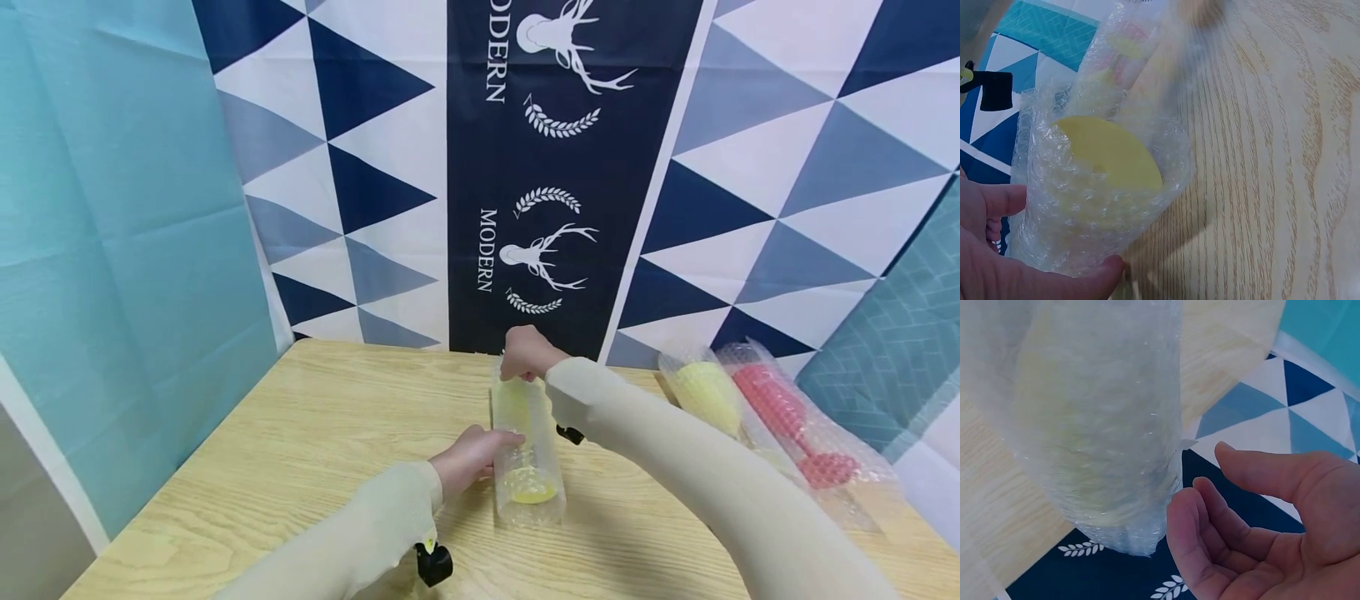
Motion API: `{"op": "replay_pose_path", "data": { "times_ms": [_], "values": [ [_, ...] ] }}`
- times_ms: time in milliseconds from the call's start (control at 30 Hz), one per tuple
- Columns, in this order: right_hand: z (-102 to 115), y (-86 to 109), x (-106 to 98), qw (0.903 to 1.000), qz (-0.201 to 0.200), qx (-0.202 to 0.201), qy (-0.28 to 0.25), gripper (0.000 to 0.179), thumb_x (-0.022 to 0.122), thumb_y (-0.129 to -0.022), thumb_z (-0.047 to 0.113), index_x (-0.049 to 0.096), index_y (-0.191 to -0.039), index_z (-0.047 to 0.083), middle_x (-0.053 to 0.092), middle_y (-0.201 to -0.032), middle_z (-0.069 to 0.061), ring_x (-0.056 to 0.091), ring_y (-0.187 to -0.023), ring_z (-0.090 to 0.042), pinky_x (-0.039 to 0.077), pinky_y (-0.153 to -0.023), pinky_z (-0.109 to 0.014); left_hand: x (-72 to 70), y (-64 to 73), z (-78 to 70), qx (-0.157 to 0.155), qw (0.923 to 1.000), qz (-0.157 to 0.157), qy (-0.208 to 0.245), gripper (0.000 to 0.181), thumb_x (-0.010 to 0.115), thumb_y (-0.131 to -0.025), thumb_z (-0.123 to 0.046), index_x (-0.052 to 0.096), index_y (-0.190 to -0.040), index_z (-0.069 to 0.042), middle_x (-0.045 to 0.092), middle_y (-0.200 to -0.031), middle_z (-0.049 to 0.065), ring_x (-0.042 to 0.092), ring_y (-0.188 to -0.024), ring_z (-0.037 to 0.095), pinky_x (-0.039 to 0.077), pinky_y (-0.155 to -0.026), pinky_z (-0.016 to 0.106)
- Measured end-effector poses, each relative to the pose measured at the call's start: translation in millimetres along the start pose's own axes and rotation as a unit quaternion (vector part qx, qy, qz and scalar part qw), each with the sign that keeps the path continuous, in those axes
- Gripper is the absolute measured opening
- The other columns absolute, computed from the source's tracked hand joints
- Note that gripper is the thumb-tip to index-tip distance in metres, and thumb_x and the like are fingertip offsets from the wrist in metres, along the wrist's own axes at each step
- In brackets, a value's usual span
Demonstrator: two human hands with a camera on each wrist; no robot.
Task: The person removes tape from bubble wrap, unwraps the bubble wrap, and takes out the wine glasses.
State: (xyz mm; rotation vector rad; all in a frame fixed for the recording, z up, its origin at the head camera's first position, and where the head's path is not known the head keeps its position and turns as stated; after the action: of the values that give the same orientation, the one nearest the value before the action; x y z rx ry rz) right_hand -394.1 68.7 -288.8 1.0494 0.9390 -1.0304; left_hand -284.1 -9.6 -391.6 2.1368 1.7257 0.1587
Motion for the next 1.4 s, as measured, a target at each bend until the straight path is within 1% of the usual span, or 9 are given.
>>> {"op": "replay_pose_path", "data": {
  "times_ms": [267,433,567,700,833,1000,1133,1267,1400],
  "values": [
    [11,-3.9,5,0.9989,0.009,0.019,0.041,0.032,0.070,-0.079,0.008,0.048,-0.056,0.009,0.044,-0.048,-0.001,0.042,-0.040,-0.012,0.035,-0.040,-0.021,0.9,-2.2,-1.1,0.008,1.0000,0.003,-0.003,0.071,0.063,-0.087,-0.028,0.033,-0.138,0.009,0.047,-0.137,0.022,0.054,-0.121,0.030,0.043,-0.107,0.045],
    [14,-7.6,6,0.9981,-0.001,0.029,0.054,0.029,0.068,-0.078,0.006,0.047,-0.059,0.010,0.044,-0.056,-0.001,0.037,-0.041,-0.012,0.031,-0.040,-0.022,0.4,-2.8,-2.2,0.015,0.9997,-0.006,-0.016,0.070,0.065,-0.084,-0.029,0.038,-0.137,0.010,0.051,-0.134,0.020,0.057,-0.116,0.027,0.048,-0.100,0.038],
    [13,-8.9,7,0.9980,-0.005,0.038,0.049,0.017,0.065,-0.078,0.003,0.053,-0.067,0.008,0.045,-0.064,-0.003,0.036,-0.043,-0.013,0.029,-0.041,-0.022,0.0,-3.1,-3.2,0.019,0.9994,-0.024,-0.014,0.076,0.066,-0.083,-0.029,0.033,-0.139,0.012,0.048,-0.137,0.022,0.055,-0.118,0.029,0.047,-0.100,0.041],
    [13,-7.2,8,0.9982,-0.010,0.038,0.045,0.007,0.067,-0.078,0.003,0.060,-0.077,0.005,0.048,-0.070,-0.005,0.040,-0.048,-0.014,0.032,-0.042,-0.022,0.6,-2.6,-3.3,0.018,0.9994,-0.028,-0.011,0.076,0.065,-0.084,-0.029,0.032,-0.139,0.012,0.048,-0.137,0.023,0.055,-0.118,0.031,0.046,-0.101,0.043],
    [13,-4.0,8,0.9981,-0.022,0.027,0.051,0.011,0.073,-0.076,0.007,0.062,-0.078,0.005,0.053,-0.076,-0.006,0.047,-0.055,-0.016,0.038,-0.046,-0.023,1.3,-1.6,-3.4,0.015,0.9995,-0.026,-0.009,0.073,0.065,-0.085,-0.028,0.034,-0.139,0.011,0.048,-0.136,0.023,0.054,-0.120,0.031,0.045,-0.103,0.045],
    [17,-3.7,9,0.9964,-0.038,0.010,0.075,0.020,0.081,-0.072,0.013,0.066,-0.082,0.006,0.062,-0.088,-0.008,0.058,-0.067,-0.018,0.048,-0.057,-0.025,2.2,-1.0,-3.2,0.015,0.9997,-0.020,-0.007,0.068,0.065,-0.085,-0.027,0.037,-0.136,0.008,0.049,-0.134,0.021,0.054,-0.119,0.031,0.044,-0.104,0.046],
    [17,-6.7,11,0.9954,-0.045,0.013,0.083,0.024,0.082,-0.071,0.013,0.066,-0.087,0.005,0.063,-0.096,-0.009,0.058,-0.075,-0.020,0.050,-0.064,-0.028,2.0,-0.3,-3.5,0.018,0.9995,-0.023,-0.011,0.065,0.064,-0.085,-0.028,0.041,-0.134,0.008,0.051,-0.132,0.020,0.056,-0.118,0.030,0.044,-0.104,0.046],
    [17,-8.9,11,0.9942,-0.053,0.017,0.092,0.025,0.082,-0.070,0.010,0.067,-0.089,0.003,0.063,-0.098,-0.010,0.056,-0.077,-0.022,0.050,-0.064,-0.029,1.9,0.5,-4.1,0.020,0.9993,-0.027,-0.015,0.064,0.065,-0.085,-0.028,0.042,-0.133,0.008,0.052,-0.132,0.020,0.056,-0.118,0.030,0.044,-0.104,0.046],
    [16,-10.0,11,0.9935,-0.058,0.017,0.097,0.023,0.082,-0.069,0.009,0.067,-0.085,0.003,0.064,-0.095,-0.011,0.056,-0.075,-0.023,0.049,-0.061,-0.028,1.6,1.1,-3.8,0.019,0.9992,-0.030,-0.018,0.065,0.065,-0.085,-0.029,0.042,-0.133,0.008,0.051,-0.133,0.020,0.055,-0.118,0.031,0.044,-0.103,0.046]
  ]
}}
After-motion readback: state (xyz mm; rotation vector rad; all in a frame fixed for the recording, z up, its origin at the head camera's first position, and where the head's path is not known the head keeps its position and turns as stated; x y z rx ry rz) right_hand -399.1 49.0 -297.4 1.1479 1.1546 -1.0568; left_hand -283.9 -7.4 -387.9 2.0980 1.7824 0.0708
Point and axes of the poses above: each hand's wrist, its own y-axis away from the middle knuckle, its own x-axis out of the palm, z = x × y, the point moved 7 cm from there along -y, towards the middle knuckle
